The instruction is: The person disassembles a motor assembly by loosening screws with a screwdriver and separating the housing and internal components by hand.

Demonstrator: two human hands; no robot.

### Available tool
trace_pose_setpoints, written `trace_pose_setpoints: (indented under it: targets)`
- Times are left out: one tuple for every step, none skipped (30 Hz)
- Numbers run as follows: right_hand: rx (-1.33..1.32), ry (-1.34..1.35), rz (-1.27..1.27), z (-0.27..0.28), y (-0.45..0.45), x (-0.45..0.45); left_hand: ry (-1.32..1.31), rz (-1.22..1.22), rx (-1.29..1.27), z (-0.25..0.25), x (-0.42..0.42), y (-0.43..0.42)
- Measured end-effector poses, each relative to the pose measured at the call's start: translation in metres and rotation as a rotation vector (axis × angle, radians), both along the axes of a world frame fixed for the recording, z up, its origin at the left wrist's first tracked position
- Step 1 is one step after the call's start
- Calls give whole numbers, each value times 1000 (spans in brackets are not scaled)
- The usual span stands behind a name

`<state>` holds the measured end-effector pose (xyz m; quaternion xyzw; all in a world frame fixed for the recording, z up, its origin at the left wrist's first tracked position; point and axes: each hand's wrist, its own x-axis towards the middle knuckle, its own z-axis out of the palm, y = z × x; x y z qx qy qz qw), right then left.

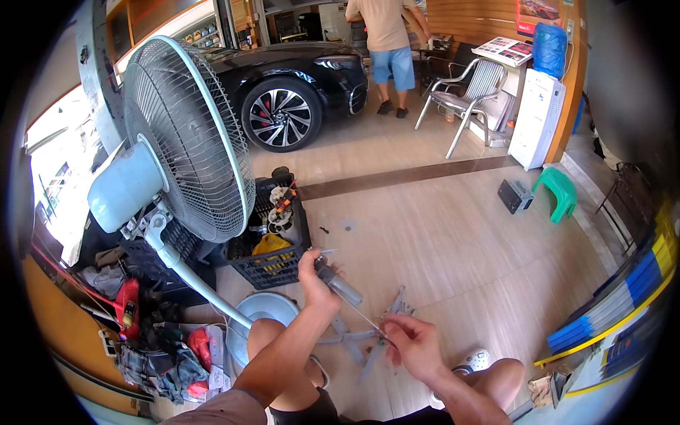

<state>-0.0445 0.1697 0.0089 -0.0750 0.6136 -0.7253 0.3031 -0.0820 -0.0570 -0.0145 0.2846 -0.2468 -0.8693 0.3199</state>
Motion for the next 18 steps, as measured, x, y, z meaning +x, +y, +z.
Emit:
trace_pose_setpoints:
  targets:
    - [54, -8, 47, 2, 2, -2, -11, 2, -7, 0, 0, 1]
    - [109, -16, 94, 3, 2, -2, -12, 10, -21, 0, 0, 2]
    - [142, 68, 76, 2, 2, -1, -14, 18, -35, -1, 1, 2]
    - [174, 152, 58, 0, 0, 1, -17, 24, -51, -1, 1, 3]
    - [205, 237, 39, -2, -1, 2, -17, 26, -55, -2, 1, 2]
    - [242, 401, 10, -3, 0, 3, -18, 28, -58, -3, 1, 3]
    - [279, 563, -19, -3, 1, 5, -21, 30, -59, -5, 1, 3]
    - [315, 725, -48, -3, 2, 6, -17, 38, -72, -4, 2, 5]
    - [343, 943, -84, -3, 1, 6, -14, 45, -85, -2, 2, 6]
    - [368, 1161, -122, -2, 0, 6, -11, 51, -100, -1, 2, 6]
    - [391, 1379, -161, -1, -2, 5, -8, 45, -80, -1, 1, 6]
    - [392, 1297, -156, 1, -2, 6, -7, 40, -61, -3, 1, 5]
    - [394, 1214, -151, 4, -2, 9, -7, 35, -41, -3, 0, 5]
    - [397, 1128, -143, 6, -2, 11, -10, 38, -42, -3, 0, 6]
    - [392, 1030, -141, 6, -3, 10, -17, 40, -43, -3, -1, 6]
    - [390, 926, -136, 7, -4, 8, -31, 42, -40, -3, -2, 7]
    - [396, 815, -123, 6, -2, 7, -18, 54, -44, -3, -2, 8]
    - [371, 648, -35, 3, 3, 3, -28, 50, -45, -3, -1, 9]
